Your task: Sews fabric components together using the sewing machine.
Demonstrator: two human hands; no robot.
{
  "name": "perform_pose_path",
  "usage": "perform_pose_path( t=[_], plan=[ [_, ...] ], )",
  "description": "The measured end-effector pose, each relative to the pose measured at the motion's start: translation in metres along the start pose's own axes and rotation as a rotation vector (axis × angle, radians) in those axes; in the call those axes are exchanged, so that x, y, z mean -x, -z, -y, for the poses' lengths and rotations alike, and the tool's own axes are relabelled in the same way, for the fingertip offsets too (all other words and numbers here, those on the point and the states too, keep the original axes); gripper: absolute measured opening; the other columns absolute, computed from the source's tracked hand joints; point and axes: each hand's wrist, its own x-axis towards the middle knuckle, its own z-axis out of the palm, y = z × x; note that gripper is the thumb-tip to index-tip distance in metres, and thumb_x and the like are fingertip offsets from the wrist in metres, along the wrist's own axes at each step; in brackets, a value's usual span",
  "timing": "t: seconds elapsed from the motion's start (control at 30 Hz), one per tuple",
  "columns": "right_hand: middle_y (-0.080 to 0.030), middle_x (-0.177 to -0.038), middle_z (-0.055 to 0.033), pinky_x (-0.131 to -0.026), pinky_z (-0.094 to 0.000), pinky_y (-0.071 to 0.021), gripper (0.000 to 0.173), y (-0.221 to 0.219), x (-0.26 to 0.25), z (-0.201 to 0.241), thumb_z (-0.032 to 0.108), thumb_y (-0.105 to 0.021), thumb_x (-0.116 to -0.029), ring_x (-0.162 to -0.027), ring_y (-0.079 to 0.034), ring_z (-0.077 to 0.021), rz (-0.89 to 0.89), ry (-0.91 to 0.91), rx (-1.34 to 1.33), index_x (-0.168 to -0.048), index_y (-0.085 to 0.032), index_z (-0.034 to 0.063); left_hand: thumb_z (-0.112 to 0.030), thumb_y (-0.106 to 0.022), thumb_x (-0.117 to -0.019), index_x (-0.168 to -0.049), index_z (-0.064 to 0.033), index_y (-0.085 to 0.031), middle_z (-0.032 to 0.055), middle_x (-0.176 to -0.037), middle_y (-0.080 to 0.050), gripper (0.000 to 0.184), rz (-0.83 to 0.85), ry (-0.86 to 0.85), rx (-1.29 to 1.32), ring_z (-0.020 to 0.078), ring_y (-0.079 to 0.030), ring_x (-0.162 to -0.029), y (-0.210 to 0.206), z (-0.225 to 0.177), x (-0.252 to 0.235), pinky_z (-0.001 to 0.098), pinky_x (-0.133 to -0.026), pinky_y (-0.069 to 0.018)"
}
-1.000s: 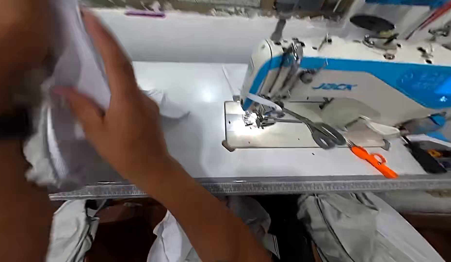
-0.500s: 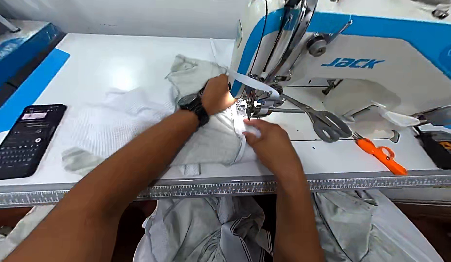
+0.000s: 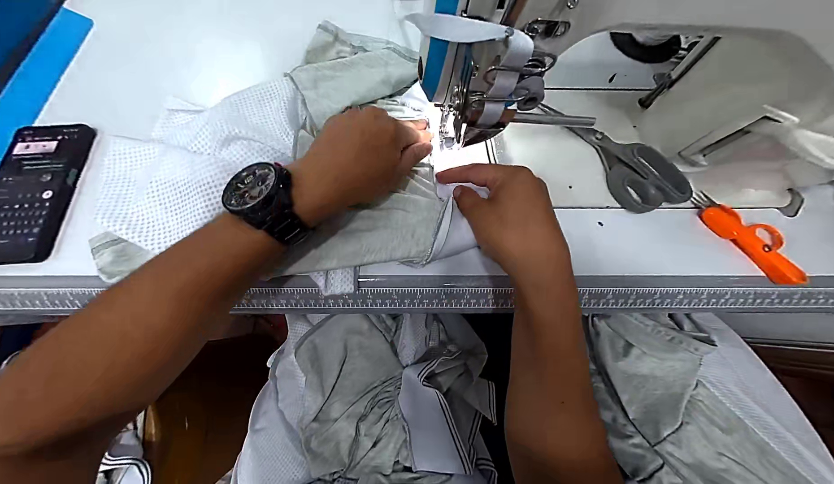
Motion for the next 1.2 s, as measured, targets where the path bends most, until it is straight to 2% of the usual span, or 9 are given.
perform_pose_path(
  t=[0.03,0.1,0.17,0.2,0.23,0.3,0.47,0.8,1.2],
  plan=[
    [-0.076,-0.113,-0.0032,-0.083,-0.0511,-0.0525,0.03,0.002,0.0,0.001,0.012,-0.057,-0.1018,-0.103,-0.07,-0.022,0.013,0.002,0.015,-0.118,-0.078,0.0252,-0.039,-0.04,-0.1092,-0.093,-0.0022,-0.07,0.0214,-0.087,-0.067,0.05,0.063,0.053,-0.017,0.0451,-0.067,-0.086,0.006,-0.005,-0.003,0.0642,-0.066,-0.0464],
    [-0.075,-0.117,-0.0047,-0.088,-0.0524,-0.0519,0.034,0.006,-0.004,0.003,0.009,-0.053,-0.1025,-0.109,-0.069,-0.024,0.037,0.006,0.067,-0.121,-0.077,0.0246,-0.041,-0.041,-0.1086,-0.099,-0.0021,-0.071,0.025,-0.094,-0.069,0.05,0.124,0.108,-0.022,0.0497,-0.066,-0.088,0.014,-0.013,-0.011,0.068,-0.067,-0.043],
    [-0.074,-0.12,-0.0059,-0.091,-0.0532,-0.0515,0.036,0.009,-0.009,0.006,0.008,-0.052,-0.1021,-0.112,-0.068,-0.0256,0.056,0.006,0.115,-0.124,-0.076,0.024,-0.046,-0.044,-0.1065,-0.129,-0.0124,-0.071,0.019,-0.13,-0.068,0.048,0.153,0.122,0.006,0.0492,-0.066,-0.106,0.016,-0.015,-0.016,0.0723,-0.078,-0.043],
    [-0.074,-0.119,-0.0073,-0.089,-0.054,-0.0518,0.036,0.01,-0.012,0.005,0.008,-0.052,-0.1015,-0.111,-0.068,-0.0268,0.057,0.008,0.127,-0.124,-0.076,0.023,-0.051,-0.044,-0.1052,-0.138,-0.0179,-0.066,0.0128,-0.145,-0.061,0.051,0.189,0.134,0.014,0.0471,-0.064,-0.115,0.017,-0.015,-0.018,0.0733,-0.083,-0.0425],
    [-0.074,-0.118,-0.0072,-0.088,-0.0537,-0.0523,0.035,0.01,-0.014,0.004,0.009,-0.053,-0.1011,-0.11,-0.069,-0.0265,0.051,0.009,0.135,-0.122,-0.077,0.0226,-0.054,-0.045,-0.1036,-0.141,-0.0202,-0.063,0.0112,-0.148,-0.058,0.053,0.2,0.137,0.027,0.0468,-0.062,-0.119,0.016,-0.013,-0.02,0.074,-0.085,-0.0418],
    [-0.075,-0.117,-0.0032,-0.088,-0.0495,-0.0529,0.032,0.011,-0.018,0.001,0.009,-0.054,-0.1007,-0.109,-0.069,-0.0219,0.032,0.005,0.142,-0.118,-0.078,0.0229,-0.055,-0.049,-0.101,-0.137,-0.0206,-0.064,0.0161,-0.136,-0.064,0.052,0.175,0.115,0.039,0.0478,-0.063,-0.114,0.011,-0.008,-0.025,0.0742,-0.08,-0.0422],
    [-0.075,-0.116,0.0027,-0.088,-0.0423,-0.0522,0.028,0.007,-0.025,-0.002,0.013,-0.058,-0.1015,-0.109,-0.068,-0.0147,-0.023,0.01,0.133,-0.113,-0.08,0.0252,-0.061,-0.051,-0.0943,-0.136,-0.0197,-0.066,0.0166,-0.13,-0.067,0.06,0.132,0.071,0.018,0.0456,-0.064,-0.114,0.003,0.006,-0.034,0.0737,-0.079,-0.0434],
    [-0.076,-0.112,0.0049,-0.085,-0.0404,-0.053,0.023,0.006,-0.03,-0.007,0.015,-0.063,-0.0993,-0.106,-0.069,-0.0109,-0.01,0.051,0.099,-0.109,-0.08,0.0261,-0.066,-0.049,-0.0928,-0.146,-0.024,-0.058,0.0057,-0.147,-0.059,0.069,0.146,0.004,0.016,0.0367,-0.061,-0.125,0.001,0.017,-0.035,0.0709,-0.086,-0.0443],
    [-0.075,-0.099,0.0058,-0.074,-0.0353,-0.051,0.017,0.004,-0.027,-0.007,0.015,-0.066,-0.0971,-0.091,-0.068,-0.0072,-0.062,-0.002,0.035,-0.101,-0.08,0.0238,-0.069,-0.05,-0.0918,-0.145,-0.0227,-0.059,0.0076,-0.145,-0.06,0.071,0.149,0.002,0.001,0.0377,-0.062,-0.122,0.001,0.018,-0.036,0.0703,-0.083,-0.0448]
  ],
)
